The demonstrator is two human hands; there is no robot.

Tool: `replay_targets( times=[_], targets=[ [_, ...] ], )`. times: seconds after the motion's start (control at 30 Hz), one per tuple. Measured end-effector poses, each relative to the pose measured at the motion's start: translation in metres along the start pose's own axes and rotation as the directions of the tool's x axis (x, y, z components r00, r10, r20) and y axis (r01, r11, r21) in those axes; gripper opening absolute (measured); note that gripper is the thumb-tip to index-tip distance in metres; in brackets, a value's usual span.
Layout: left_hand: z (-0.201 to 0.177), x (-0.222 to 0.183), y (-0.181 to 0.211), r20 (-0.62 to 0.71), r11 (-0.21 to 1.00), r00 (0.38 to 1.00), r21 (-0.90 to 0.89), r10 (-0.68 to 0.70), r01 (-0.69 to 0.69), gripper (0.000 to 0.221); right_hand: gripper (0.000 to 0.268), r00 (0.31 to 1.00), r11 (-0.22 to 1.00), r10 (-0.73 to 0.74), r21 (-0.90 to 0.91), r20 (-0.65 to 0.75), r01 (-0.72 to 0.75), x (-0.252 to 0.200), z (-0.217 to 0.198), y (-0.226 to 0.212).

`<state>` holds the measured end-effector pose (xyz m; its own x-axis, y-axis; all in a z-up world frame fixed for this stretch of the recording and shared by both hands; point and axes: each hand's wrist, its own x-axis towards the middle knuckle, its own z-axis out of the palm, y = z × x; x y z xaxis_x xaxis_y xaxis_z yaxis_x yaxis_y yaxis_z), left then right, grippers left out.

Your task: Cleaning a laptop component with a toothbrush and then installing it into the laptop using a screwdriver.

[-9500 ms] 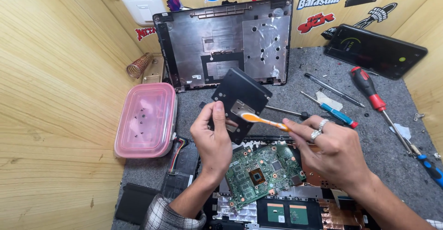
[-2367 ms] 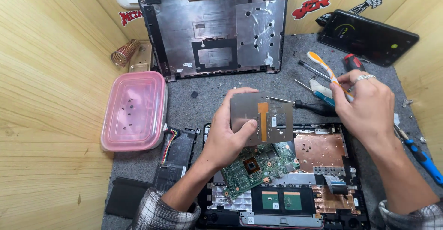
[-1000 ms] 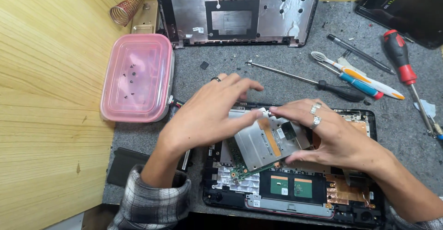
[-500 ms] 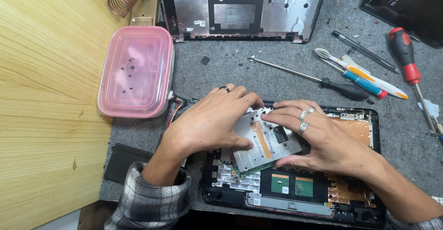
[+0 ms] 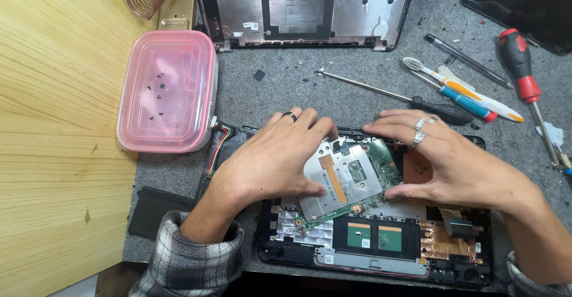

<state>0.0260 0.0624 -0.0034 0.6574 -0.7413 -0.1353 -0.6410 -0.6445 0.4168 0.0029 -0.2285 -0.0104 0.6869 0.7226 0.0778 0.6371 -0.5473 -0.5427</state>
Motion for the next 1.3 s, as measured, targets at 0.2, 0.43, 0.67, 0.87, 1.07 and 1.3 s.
replay_targets(
  times=[0.2, 0.43, 0.67, 0.87, 1.07, 1.3],
  targets=[
    [0.006, 0.001, 0.003, -0.004, 0.999, 1.0, 0.034, -0.009, 0.009, 0.083, 0.089, 0.988, 0.994, 0.105, -0.004, 0.116, -0.105, -0.002, 0.002, 0.008],
    [-0.001, 0.001, 0.008, -0.018, 0.999, 1.0, 0.044, 0.021, -0.02, 0.085, 0.086, 0.986, 0.994, 0.112, -0.001, 0.123, -0.113, -0.004, 0.003, 0.009],
    [-0.002, 0.001, 0.009, 0.01, 0.998, 0.998, 0.011, 0.054, -0.054, 0.075, 0.104, 0.975, 0.992, 0.11, 0.036, 0.191, -0.119, -0.006, -0.001, 0.006],
    [-0.003, 0.001, 0.008, 0.014, 0.998, 0.998, 0.013, 0.064, -0.064, 0.078, 0.107, 0.973, 0.995, 0.086, 0.036, 0.216, -0.096, -0.009, 0.001, 0.01],
    [-0.008, 0.0, 0.009, 0.054, 0.997, 0.996, 0.004, 0.074, -0.075, 0.076, 0.106, 0.981, 0.998, 0.058, 0.025, 0.188, -0.064, -0.01, 0.003, 0.012],
    [-0.01, 0.0, 0.01, 0.08, 0.995, 0.992, -0.026, 0.097, -0.095, 0.074, 0.104, 0.979, 0.997, 0.074, 0.013, 0.188, -0.078, -0.009, 0.003, 0.009]
  ],
)
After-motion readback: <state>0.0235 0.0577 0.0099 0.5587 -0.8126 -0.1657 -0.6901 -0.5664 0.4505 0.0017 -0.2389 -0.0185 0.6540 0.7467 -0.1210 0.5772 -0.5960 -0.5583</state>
